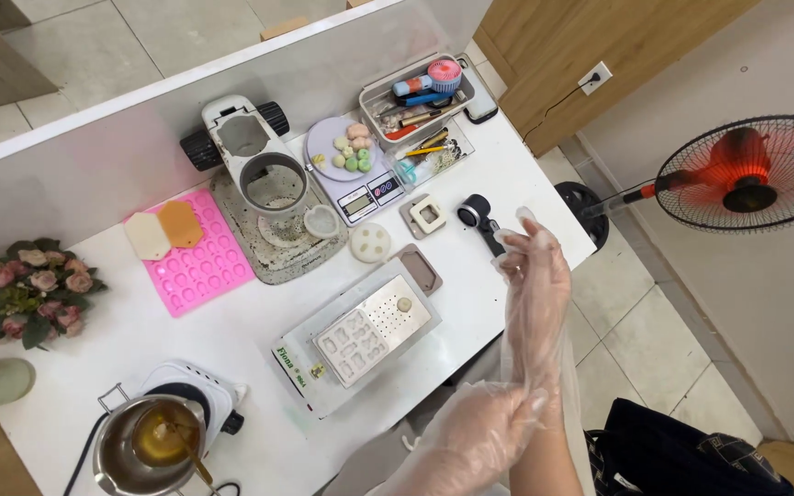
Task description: The person is preparing wax components and molds for candle making.
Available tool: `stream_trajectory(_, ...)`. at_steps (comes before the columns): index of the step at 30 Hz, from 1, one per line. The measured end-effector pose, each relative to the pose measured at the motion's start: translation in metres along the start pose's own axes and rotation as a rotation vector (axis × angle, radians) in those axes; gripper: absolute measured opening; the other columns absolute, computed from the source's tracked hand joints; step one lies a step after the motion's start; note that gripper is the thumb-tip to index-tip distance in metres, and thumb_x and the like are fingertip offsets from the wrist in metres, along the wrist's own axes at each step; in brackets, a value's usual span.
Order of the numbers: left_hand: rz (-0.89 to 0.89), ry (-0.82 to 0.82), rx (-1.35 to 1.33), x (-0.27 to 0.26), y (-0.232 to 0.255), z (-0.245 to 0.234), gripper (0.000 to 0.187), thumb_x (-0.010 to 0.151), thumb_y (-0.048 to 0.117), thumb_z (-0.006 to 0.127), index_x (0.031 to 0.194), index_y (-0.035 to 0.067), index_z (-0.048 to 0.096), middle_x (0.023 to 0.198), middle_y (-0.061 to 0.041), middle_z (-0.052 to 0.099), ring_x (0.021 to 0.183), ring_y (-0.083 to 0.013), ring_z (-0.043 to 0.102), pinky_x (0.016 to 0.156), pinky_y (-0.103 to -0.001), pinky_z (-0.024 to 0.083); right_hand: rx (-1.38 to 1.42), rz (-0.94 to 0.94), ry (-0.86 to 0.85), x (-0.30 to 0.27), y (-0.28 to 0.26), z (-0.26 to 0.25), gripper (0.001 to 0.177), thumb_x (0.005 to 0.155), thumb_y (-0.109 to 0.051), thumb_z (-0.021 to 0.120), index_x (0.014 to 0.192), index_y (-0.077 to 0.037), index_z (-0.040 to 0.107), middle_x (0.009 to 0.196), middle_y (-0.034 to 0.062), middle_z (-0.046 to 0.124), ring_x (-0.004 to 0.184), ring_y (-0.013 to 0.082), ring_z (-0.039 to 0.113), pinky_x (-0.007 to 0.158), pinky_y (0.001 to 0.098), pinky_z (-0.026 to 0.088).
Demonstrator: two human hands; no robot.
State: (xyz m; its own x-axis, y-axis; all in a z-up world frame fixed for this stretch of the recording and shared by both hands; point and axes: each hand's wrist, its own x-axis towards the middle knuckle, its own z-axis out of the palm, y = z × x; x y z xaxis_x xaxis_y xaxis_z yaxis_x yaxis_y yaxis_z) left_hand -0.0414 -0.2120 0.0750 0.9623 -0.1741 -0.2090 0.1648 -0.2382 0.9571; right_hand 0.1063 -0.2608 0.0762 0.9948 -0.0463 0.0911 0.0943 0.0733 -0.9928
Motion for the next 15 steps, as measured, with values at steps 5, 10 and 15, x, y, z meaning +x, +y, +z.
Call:
stream_trajectory(5,0.076,0.018,0.073,-0.008,0.035,0.008,0.040,0.107,0.033,0.050,0.089,0.002,0.068,0.085,-0.018,0.071,0.082,-0.0409,0.068,0.076,-0.051,0.053,0.629,0.330,0.048,-0.005,-0.030,-0.009,0.039,0.097,-0.033,0.070,0.121,-0.003,0.065,0.091,0.0060,0.066,0.074,0.0108,0.057,0.070,0.0244,0.050)
stream_trajectory(10,-0.121,-0.222,0.311,-0.038,0.068,-0.018,0.051,0.112,0.037,0.044,0.085,0.003,0.071,0.081,-0.019,0.070,0.077,-0.0388,0.070,0.074,-0.051,0.054,0.643,0.327,0.006,0.010,-0.029,-0.034,0.022,0.104,-0.020,0.070,0.118,-0.005,0.063,0.094,0.0018,0.064,0.079,0.0054,0.060,0.071,0.0185,0.050)
stream_trajectory(15,-0.177,-0.089,0.304,-0.113,0.072,0.021,0.050,0.111,0.037,0.044,0.087,0.004,0.071,0.081,-0.018,0.070,0.077,-0.0380,0.070,0.075,-0.050,0.055,0.741,0.292,-0.115,0.022,-0.022,-0.058,0.023,0.103,-0.018,0.068,0.120,-0.003,0.065,0.089,0.0010,0.063,0.072,0.0028,0.059,0.068,0.0152,0.053)
